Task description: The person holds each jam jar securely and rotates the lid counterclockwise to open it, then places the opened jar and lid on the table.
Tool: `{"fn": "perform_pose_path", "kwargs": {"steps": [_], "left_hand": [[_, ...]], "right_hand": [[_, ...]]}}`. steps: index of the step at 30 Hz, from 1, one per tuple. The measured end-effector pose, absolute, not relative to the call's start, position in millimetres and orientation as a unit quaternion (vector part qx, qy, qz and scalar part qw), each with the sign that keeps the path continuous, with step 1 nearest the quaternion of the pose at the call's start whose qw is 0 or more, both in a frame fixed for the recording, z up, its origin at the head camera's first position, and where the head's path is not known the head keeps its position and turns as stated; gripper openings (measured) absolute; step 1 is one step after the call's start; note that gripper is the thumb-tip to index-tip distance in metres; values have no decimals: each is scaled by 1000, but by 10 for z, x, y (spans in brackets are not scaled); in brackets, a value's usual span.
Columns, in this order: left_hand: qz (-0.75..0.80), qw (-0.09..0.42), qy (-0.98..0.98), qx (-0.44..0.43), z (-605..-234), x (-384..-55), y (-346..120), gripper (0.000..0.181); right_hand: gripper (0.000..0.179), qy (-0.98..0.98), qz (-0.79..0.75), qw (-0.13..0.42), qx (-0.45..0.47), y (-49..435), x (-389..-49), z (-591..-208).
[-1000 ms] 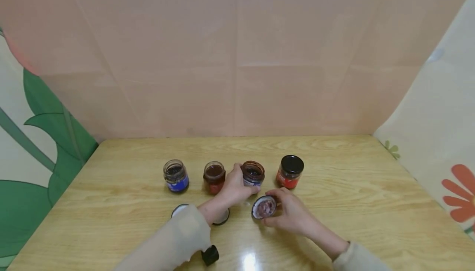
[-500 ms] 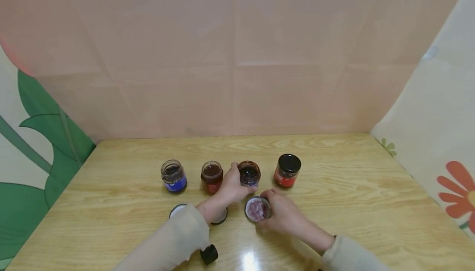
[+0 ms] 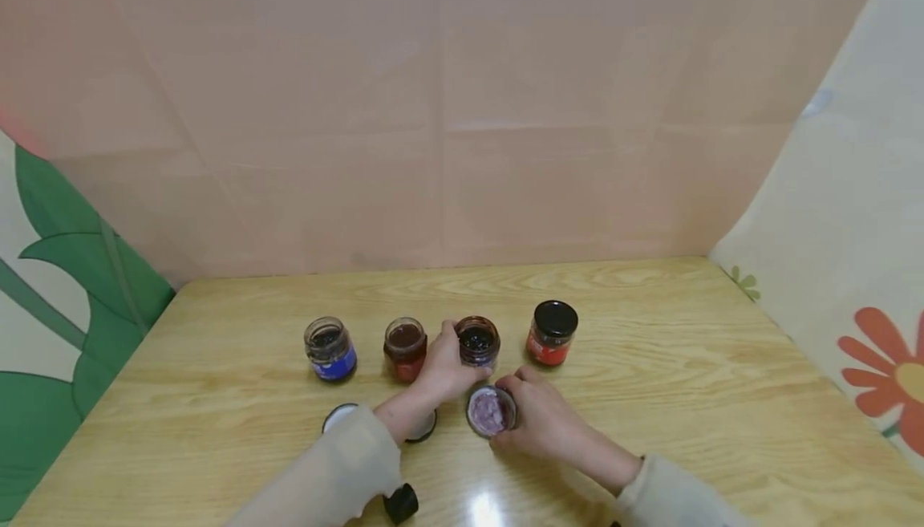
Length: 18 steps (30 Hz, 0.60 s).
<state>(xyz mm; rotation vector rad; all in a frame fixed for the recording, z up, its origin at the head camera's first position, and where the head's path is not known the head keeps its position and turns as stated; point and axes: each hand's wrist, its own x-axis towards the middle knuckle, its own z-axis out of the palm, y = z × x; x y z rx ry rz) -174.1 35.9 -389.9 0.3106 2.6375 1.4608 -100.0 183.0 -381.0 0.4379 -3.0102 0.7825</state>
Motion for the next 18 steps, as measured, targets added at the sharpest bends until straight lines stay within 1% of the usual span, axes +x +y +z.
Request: {"fn": "perform_pose_path", "kwargs": {"steps": [4, 7, 9, 12, 18], "left_hand": [[474, 54, 874, 92, -3891, -1743, 376, 83], [463, 60, 880, 89, -3858, -1741, 386, 95], [458, 59, 882, 97, -3824, -1731, 392, 100], [448, 52, 884, 121, -3773, -1702, 406, 102], [420, 34, 894, 151, -3704, -1650, 440, 101]], "right_hand": [[66, -958, 253, -4, 136, 1843, -985, -3807], [73, -953, 275, -23, 126, 1863, -981, -3792], [76, -948, 293, -31, 121, 1889, -981, -3776], [73, -943, 308, -31, 122, 1961, -966, -3749], [60, -940, 316, -13, 124, 2142, -913, -3701]]}}
